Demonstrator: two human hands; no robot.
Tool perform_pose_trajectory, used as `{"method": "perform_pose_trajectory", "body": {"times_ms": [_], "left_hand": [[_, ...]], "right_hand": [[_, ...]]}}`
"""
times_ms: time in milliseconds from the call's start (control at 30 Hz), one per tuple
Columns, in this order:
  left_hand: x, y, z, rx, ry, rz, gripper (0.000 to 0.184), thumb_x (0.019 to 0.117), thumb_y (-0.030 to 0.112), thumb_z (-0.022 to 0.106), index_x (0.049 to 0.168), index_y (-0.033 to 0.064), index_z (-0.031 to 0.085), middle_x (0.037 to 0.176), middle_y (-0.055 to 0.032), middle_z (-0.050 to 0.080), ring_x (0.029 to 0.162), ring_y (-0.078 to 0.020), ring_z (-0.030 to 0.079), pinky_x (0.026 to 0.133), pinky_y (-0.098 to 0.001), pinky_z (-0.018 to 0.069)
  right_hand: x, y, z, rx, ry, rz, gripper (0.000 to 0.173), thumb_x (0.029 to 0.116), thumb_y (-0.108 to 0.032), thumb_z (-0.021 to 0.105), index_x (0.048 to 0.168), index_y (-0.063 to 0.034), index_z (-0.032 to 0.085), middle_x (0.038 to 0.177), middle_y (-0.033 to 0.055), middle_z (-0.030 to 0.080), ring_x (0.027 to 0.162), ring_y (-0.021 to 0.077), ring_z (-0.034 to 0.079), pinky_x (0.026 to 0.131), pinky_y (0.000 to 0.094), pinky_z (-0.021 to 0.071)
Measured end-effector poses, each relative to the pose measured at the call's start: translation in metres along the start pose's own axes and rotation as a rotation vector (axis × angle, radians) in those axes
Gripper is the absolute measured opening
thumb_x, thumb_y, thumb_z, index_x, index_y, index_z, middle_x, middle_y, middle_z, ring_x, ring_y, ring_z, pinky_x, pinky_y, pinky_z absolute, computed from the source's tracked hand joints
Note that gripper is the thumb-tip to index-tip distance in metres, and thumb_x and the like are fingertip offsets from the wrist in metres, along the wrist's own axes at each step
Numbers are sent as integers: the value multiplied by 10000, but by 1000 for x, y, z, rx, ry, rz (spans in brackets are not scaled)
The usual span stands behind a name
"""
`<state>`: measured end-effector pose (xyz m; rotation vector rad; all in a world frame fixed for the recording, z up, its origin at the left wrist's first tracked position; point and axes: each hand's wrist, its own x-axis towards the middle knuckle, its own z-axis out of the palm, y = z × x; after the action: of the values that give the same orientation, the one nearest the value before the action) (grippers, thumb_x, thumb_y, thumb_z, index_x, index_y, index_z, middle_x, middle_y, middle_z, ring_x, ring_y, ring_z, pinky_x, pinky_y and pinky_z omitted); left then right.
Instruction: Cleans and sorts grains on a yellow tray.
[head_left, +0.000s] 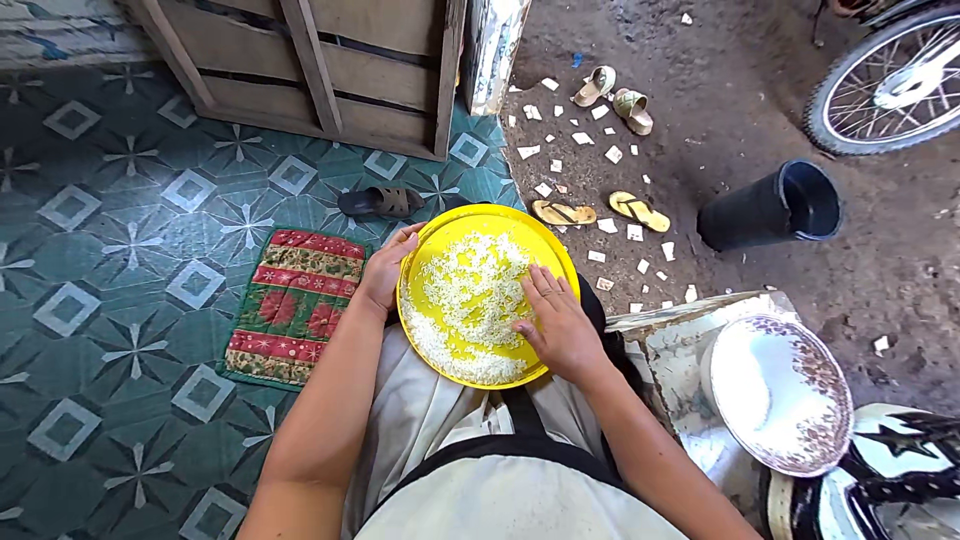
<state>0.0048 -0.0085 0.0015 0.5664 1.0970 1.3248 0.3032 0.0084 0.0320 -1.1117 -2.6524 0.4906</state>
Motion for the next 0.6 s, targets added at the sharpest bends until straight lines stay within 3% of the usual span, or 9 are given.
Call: {"method": "perform_pose_trajectory", "body": {"times_ms": [67, 167, 267, 433, 600], "left_hand": [[0, 0, -1, -14, -5, -2, 398, 1113, 247, 259, 1429, 122, 466, 1189, -44, 687, 1034, -109, 687, 874, -299, 586], [0, 2, 1, -24, 20, -31, 386, 1119, 253, 264, 1417, 133, 478, 1173, -42, 688, 1024, -109, 684, 874, -299, 580], [0, 1, -2, -13, 29, -48, 376, 1117, 272, 293, 1418, 141, 478, 1158, -47, 689, 1014, -115, 687, 873, -311, 580], [-1, 3, -2, -36, 24, -56, 385, 1119, 266, 279, 1428, 135, 467, 1163, -52, 688, 1010, -120, 690, 869, -307, 581], [3, -1, -3, -46, -17, -54, 398, 1116, 269, 272, 1448, 140, 448, 1205, -61, 677, 1055, -138, 681, 896, -328, 577]], "right_hand": [[12, -26, 10, -26, -46, -75, 855, 1015, -681, 318, 1509, 1, 464, 1601, 214, 394, 1514, 375, 331, 1211, 681, 202], [28, -67, 30, -44, -114, -247, 859, 993, -715, 320, 1528, -58, 462, 1626, 132, 387, 1528, 346, 310, 1161, 785, 123], [43, -94, 41, -37, -168, -338, 876, 987, -723, 315, 1541, -56, 444, 1640, 100, 372, 1538, 309, 298, 1164, 779, 101], [47, -95, 46, -64, -229, -241, 963, 970, -770, 229, 1558, -27, 402, 1658, 122, 330, 1554, 291, 258, 1175, 766, 41], [25, -74, 44, -143, -196, -134, 993, 958, -788, 206, 1577, -27, 362, 1675, 116, 289, 1560, 291, 241, 1170, 774, 44]]}}
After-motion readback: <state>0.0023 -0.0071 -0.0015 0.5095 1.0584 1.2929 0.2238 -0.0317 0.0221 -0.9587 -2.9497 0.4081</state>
